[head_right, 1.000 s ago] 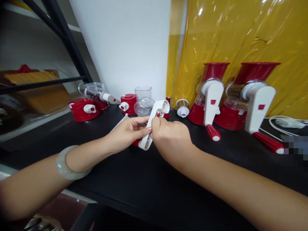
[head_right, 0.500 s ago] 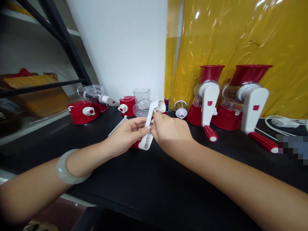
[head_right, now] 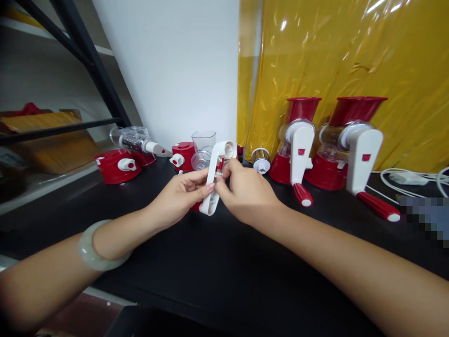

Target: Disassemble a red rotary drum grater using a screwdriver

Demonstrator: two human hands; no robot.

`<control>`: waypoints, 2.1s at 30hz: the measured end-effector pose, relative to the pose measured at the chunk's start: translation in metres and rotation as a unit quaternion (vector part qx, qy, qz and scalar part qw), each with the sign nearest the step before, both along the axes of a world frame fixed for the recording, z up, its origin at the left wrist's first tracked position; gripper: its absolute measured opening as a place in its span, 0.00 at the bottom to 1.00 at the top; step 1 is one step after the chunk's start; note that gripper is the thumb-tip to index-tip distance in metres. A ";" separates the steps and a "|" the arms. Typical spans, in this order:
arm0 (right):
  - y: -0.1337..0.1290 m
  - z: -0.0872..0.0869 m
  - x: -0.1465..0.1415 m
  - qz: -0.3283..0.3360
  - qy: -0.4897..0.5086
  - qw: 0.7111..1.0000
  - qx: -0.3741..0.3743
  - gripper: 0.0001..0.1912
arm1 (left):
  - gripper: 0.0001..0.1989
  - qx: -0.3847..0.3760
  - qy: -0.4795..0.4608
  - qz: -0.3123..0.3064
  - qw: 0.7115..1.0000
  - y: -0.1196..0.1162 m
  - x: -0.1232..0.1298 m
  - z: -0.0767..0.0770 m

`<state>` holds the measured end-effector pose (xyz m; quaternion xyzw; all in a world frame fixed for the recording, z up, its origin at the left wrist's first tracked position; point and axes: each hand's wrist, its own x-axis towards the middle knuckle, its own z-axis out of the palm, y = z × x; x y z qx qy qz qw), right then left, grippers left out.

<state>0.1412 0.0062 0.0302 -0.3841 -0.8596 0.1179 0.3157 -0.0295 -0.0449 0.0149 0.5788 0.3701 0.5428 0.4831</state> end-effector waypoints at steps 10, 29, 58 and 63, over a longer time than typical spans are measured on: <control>-0.003 0.000 -0.003 -0.029 -0.074 0.997 0.016 0.08 | 0.23 0.018 0.042 0.026 0.999 0.004 -0.004 0.002; 0.012 -0.030 -0.005 0.152 -0.097 0.982 0.056 0.06 | 0.16 0.083 0.181 0.165 0.966 0.015 -0.020 0.001; 0.022 -0.020 0.002 0.080 0.061 0.963 0.251 0.18 | 0.18 0.169 0.280 0.093 0.940 0.007 -0.013 -0.003; 0.023 -0.022 0.001 0.092 0.076 0.964 0.238 0.18 | 0.20 0.182 0.278 0.081 0.940 0.007 -0.013 -0.003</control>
